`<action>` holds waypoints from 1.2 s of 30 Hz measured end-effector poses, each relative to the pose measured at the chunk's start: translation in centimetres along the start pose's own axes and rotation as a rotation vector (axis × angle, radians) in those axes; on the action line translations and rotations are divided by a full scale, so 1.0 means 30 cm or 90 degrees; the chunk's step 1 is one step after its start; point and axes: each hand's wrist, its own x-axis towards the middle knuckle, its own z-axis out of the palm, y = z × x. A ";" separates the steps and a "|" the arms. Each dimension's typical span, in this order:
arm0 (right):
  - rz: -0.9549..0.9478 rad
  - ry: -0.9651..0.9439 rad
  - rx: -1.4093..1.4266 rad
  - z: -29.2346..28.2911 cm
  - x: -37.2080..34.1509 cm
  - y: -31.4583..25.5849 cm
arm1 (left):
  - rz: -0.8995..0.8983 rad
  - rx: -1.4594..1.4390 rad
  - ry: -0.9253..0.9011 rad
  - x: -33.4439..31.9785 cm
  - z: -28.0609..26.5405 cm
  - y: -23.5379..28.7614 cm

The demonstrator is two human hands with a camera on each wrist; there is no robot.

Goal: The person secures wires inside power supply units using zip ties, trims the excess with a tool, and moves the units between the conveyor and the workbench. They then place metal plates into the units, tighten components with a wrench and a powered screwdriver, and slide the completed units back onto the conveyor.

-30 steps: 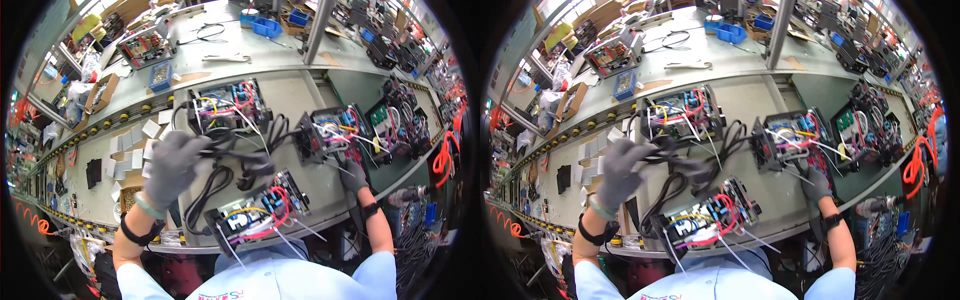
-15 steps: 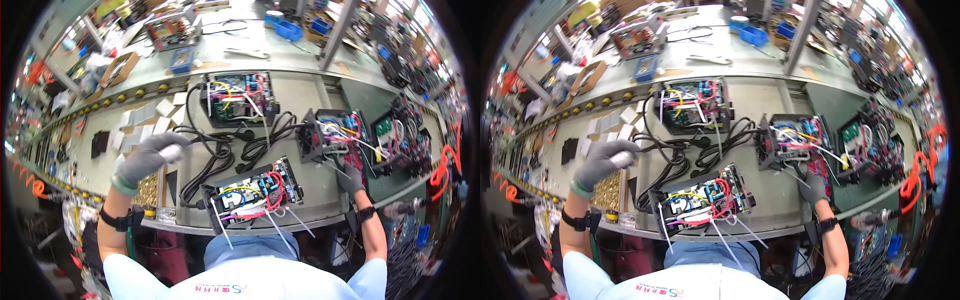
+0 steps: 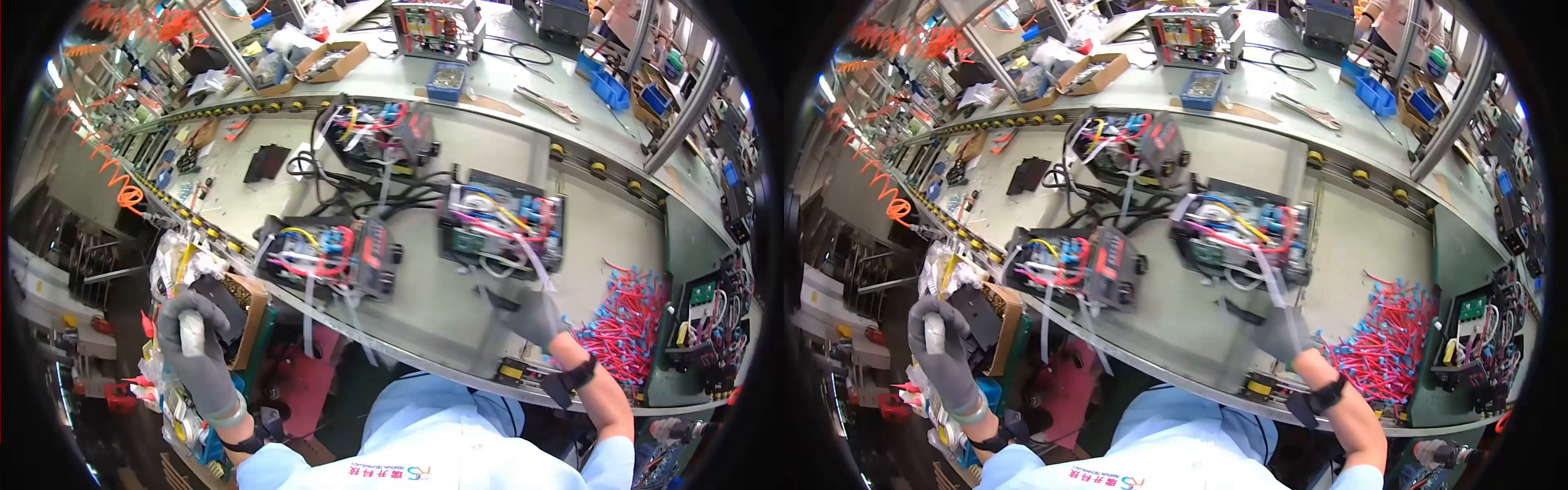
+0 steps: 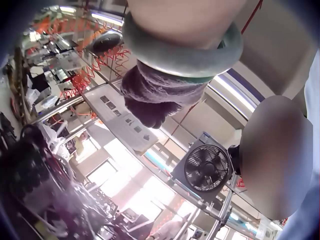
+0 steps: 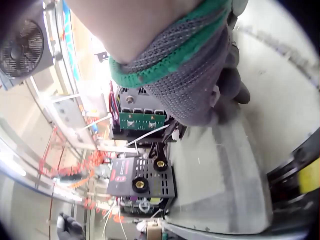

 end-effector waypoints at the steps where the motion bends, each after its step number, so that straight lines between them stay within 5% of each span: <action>1: -0.123 -0.008 -0.006 0.095 0.103 -0.089 | -0.023 0.018 0.002 -0.033 -0.008 0.026; 2: -0.216 0.025 -0.059 0.177 0.177 -0.119 | -0.010 0.022 -0.010 -0.047 -0.004 0.011; 3: -0.168 -0.190 -0.136 0.170 0.234 -0.233 | -0.029 0.011 -0.019 -0.063 0.040 -0.003; 4: -0.201 -0.164 -0.071 0.333 0.306 -0.230 | -0.048 0.000 -0.035 -0.082 0.090 -0.006; 6: -0.293 -0.207 -0.025 0.238 0.225 -0.430 | -0.091 -0.003 -0.214 -0.102 0.195 -0.034; 9: -0.285 -0.169 -0.060 0.143 0.189 -0.484 | -0.192 -0.076 -0.307 -0.152 0.381 -0.069; 13: -0.127 -0.083 -0.182 0.039 0.173 -0.114 | -0.286 -0.124 -0.560 -0.222 0.628 -0.083; 18: 0.210 0.022 -0.248 -0.364 -0.287 0.392 | -0.384 -0.172 -0.911 -0.375 1.002 -0.188; 20: 0.316 0.169 -0.124 -0.485 -0.518 0.532 | -0.406 -0.238 -1.049 -0.490 1.185 -0.206; 22: 0.294 0.404 -0.016 -0.536 -0.739 0.608 | -0.421 -0.194 -1.162 -0.622 1.373 -0.130; 24: 0.359 0.559 0.371 -0.562 -0.907 0.612 | -0.304 -0.270 -1.287 -0.793 1.577 -0.100; 25: 0.343 0.619 0.442 -0.574 -0.972 0.569 | -0.332 -0.275 -1.309 -0.889 1.670 -0.082; 27: 0.334 0.695 0.530 -0.575 -1.077 0.467 | -0.605 -0.309 -1.253 -1.092 1.841 -0.061; 30: 0.363 0.702 0.541 -0.548 -1.173 0.324 | -0.734 -0.260 -1.150 -1.370 2.105 -0.104; 33: 0.314 0.658 0.577 -0.463 -1.239 0.306 | -0.711 -0.175 -0.966 -1.492 2.185 -0.091; 36: 0.342 0.654 0.651 -0.408 -1.247 0.277 | -0.641 -0.188 -0.959 -1.448 2.148 -0.069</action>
